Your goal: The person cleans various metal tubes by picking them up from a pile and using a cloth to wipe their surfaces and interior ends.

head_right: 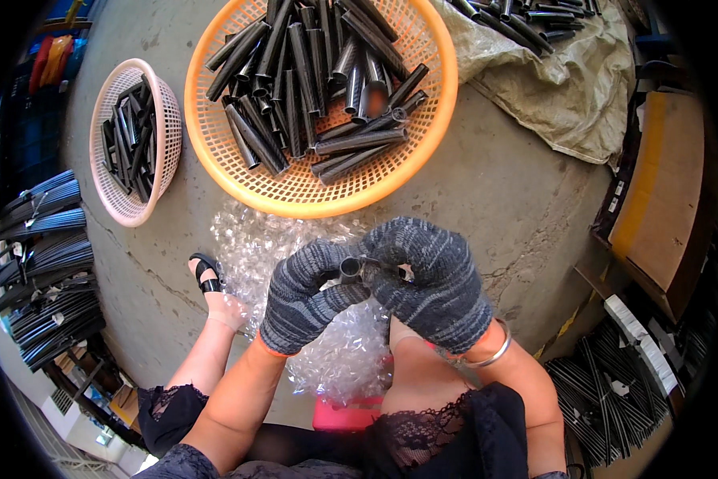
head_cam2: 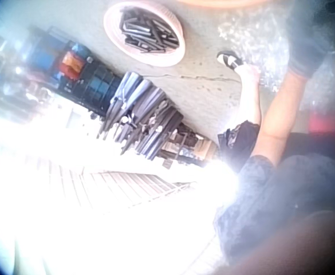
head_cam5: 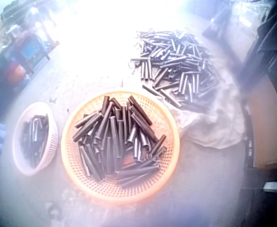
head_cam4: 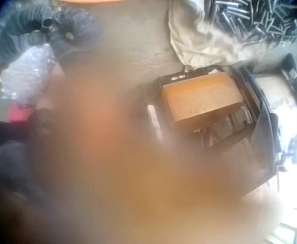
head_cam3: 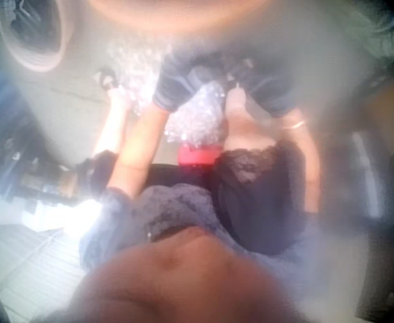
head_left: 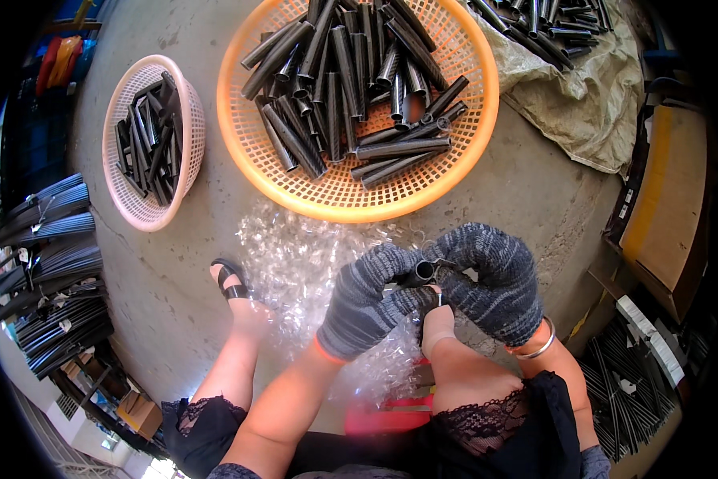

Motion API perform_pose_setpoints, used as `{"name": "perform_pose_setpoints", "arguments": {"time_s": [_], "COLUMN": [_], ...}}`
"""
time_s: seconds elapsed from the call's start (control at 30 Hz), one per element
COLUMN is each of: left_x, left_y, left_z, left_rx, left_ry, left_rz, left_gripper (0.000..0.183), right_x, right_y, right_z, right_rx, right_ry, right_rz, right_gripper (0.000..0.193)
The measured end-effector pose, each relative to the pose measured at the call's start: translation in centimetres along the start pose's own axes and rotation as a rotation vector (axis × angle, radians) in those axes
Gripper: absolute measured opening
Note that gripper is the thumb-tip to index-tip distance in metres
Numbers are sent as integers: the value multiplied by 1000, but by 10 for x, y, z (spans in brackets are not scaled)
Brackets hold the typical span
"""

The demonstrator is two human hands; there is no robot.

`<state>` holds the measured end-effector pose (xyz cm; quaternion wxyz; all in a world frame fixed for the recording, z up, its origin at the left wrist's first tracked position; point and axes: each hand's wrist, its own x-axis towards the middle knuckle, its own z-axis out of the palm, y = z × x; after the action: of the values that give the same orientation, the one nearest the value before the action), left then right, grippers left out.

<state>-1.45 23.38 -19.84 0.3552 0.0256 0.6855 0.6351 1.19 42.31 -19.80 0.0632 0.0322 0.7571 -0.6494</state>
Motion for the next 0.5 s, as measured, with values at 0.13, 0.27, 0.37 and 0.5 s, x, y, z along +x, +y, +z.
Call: {"name": "perform_pose_setpoints", "arguments": {"time_s": [0.13, 0.27, 0.37, 0.5], "left_x": [0, 2, 6, 3], "left_y": [2, 2, 7, 2], "left_z": [2, -3, -9, -12], "left_rx": [125, 230, 315, 14], "left_ry": [28, -15, -85, -159], "left_rz": [100, 98, 106, -15], "left_gripper": [27, 29, 37, 42], "right_x": [1, 5, 3, 5], "right_y": [-6, -5, 5, 2], "right_z": [2, 2, 1, 1], "right_rx": [-55, -175, -146, -146], "right_ry": [-6, -24, 3, 6], "right_rz": [-4, -57, -70, -11], "right_gripper": [29, 29, 30, 29]}}
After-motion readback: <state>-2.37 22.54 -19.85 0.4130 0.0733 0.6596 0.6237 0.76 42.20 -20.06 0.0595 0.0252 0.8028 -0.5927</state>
